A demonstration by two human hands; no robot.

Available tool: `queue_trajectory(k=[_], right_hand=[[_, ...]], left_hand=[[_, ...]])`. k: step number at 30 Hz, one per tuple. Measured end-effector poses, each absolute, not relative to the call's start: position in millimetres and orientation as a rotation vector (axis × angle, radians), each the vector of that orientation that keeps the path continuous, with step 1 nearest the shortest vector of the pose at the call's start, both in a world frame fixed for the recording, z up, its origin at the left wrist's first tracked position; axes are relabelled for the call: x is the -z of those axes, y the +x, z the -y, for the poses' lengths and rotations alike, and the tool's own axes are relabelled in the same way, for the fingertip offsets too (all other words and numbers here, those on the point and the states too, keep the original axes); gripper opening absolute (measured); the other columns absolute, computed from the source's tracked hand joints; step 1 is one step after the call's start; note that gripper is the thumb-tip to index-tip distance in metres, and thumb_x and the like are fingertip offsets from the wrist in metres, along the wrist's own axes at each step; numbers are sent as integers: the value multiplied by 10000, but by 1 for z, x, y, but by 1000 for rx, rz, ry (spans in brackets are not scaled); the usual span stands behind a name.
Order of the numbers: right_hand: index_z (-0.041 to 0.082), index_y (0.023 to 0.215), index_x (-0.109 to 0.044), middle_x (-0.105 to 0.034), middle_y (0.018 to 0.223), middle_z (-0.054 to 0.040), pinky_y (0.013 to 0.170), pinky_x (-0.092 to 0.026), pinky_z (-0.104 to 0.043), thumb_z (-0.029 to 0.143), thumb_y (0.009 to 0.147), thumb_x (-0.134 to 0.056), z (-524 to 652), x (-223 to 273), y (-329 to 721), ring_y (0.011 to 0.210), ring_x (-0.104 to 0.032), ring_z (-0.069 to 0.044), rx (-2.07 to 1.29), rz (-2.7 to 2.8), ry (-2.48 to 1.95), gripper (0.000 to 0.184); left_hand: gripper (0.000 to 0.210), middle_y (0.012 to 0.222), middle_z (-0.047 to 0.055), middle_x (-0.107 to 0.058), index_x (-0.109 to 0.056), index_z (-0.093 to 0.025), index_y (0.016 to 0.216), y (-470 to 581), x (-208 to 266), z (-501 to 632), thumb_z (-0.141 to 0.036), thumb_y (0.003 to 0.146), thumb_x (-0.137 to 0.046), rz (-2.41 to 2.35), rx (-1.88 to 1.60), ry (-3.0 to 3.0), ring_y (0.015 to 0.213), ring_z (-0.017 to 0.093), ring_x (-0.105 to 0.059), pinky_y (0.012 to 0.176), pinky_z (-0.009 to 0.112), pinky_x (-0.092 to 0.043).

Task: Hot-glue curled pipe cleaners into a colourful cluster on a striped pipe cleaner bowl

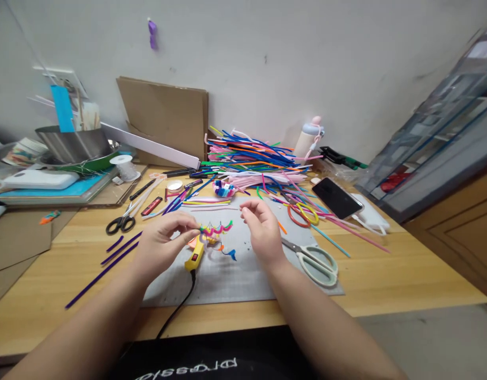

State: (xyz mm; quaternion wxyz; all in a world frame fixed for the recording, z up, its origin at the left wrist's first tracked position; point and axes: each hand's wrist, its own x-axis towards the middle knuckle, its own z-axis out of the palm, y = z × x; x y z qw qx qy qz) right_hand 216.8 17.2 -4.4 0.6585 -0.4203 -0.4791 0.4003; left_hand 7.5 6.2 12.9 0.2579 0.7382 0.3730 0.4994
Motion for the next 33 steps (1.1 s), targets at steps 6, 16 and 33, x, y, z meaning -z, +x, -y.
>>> queue_trajectory(k=[6, 16, 33], right_hand=[[210, 823, -626, -599, 786, 15, 650, -415, -276, 263, 782, -611, -24, 2, 226, 680, -532, -133, -820, 1020, -944, 69], [209, 733, -581, -534, 660, 47, 553, -383, -228, 229, 705, -603, -38, -12, 252, 577, -482, -92, -771, 763, -892, 40], [198, 696, -600, -566, 644, 44, 524, -374, -211, 256, 636, -615, -45, -9, 257, 568, -492, -91, -898, 755, -936, 85]], left_hand=[[24, 754, 39, -706, -686, -172, 798, 15, -25, -8, -172, 791, -663, -1017, -1198, 2174, 662, 147, -626, 578, 259, -492], [210, 783, 36, -698, -682, -170, 870, 78, -36, -28, -43, 737, -581, -1103, -807, 2367, 684, 166, -619, 633, 293, -477], [117, 863, 8, -719, -697, -204, 863, 84, -30, -35, -226, 765, -638, -1125, -641, 2196, 722, 142, -624, 643, 253, -447]])
